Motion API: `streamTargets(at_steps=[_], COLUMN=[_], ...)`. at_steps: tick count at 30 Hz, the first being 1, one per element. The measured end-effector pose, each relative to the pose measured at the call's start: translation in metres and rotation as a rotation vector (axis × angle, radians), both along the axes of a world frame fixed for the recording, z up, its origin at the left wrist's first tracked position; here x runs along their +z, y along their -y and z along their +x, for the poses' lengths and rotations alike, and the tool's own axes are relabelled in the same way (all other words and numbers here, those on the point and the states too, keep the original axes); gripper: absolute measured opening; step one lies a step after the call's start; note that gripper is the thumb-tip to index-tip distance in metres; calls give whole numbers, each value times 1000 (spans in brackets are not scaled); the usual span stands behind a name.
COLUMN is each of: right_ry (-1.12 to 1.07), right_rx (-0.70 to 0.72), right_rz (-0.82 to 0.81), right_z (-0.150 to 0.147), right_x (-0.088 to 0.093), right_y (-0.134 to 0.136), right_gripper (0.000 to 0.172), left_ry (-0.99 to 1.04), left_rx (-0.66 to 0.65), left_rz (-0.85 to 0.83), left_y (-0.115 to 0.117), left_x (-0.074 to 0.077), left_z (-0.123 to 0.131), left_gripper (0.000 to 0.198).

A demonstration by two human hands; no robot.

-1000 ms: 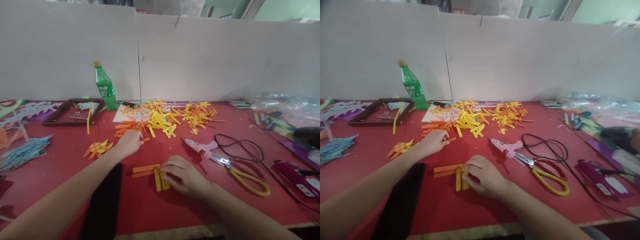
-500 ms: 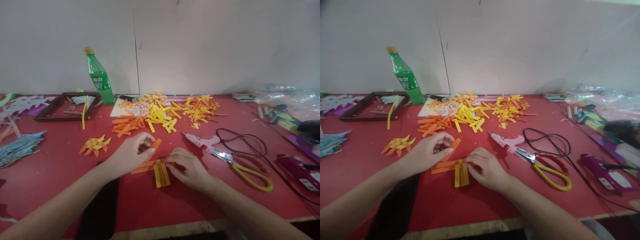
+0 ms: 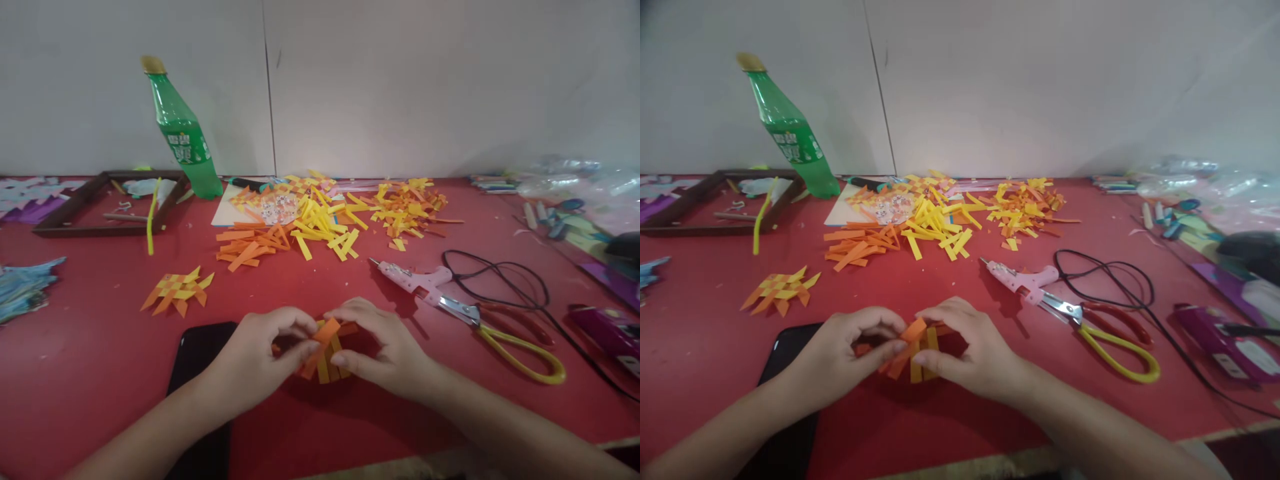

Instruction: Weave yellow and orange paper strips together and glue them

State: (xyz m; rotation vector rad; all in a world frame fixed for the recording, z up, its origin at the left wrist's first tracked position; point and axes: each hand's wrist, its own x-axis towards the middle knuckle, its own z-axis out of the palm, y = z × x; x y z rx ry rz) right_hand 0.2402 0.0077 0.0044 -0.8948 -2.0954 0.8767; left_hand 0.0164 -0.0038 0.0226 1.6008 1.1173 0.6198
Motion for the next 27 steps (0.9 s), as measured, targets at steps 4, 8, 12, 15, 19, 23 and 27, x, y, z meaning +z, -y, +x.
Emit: streamTargets(at_steps=[4, 8, 12, 15, 19, 23, 27], right_ry=[-183, -318, -383, -405, -352, -252, -220], right_rx=[126, 183, 193, 137, 83, 81, 77], right_rz=[-131, -335, -515, -557, -570, -565, -537], right_z=[-3, 0, 7, 11, 11, 8, 6], right_x=[1, 5, 6, 7, 10, 13, 12], right_y=[1, 2, 2, 1, 0, 2, 3], right_gripper=[20, 13, 22, 28, 24, 25, 23], left_ry=[55, 106, 168, 151, 146, 209, 188], left_rx=[-80, -103, -107, -116, -182, -258, -216], left_rz=[-6, 121, 6, -57, -74, -110, -146], left_y=[5, 5, 2, 3, 6, 7, 7], left_x=[1, 5, 7, 6, 5, 9, 13], left_z=[3, 2, -1, -4, -6, -5, -2], left_gripper=[10, 15, 17, 17, 5, 21, 14])
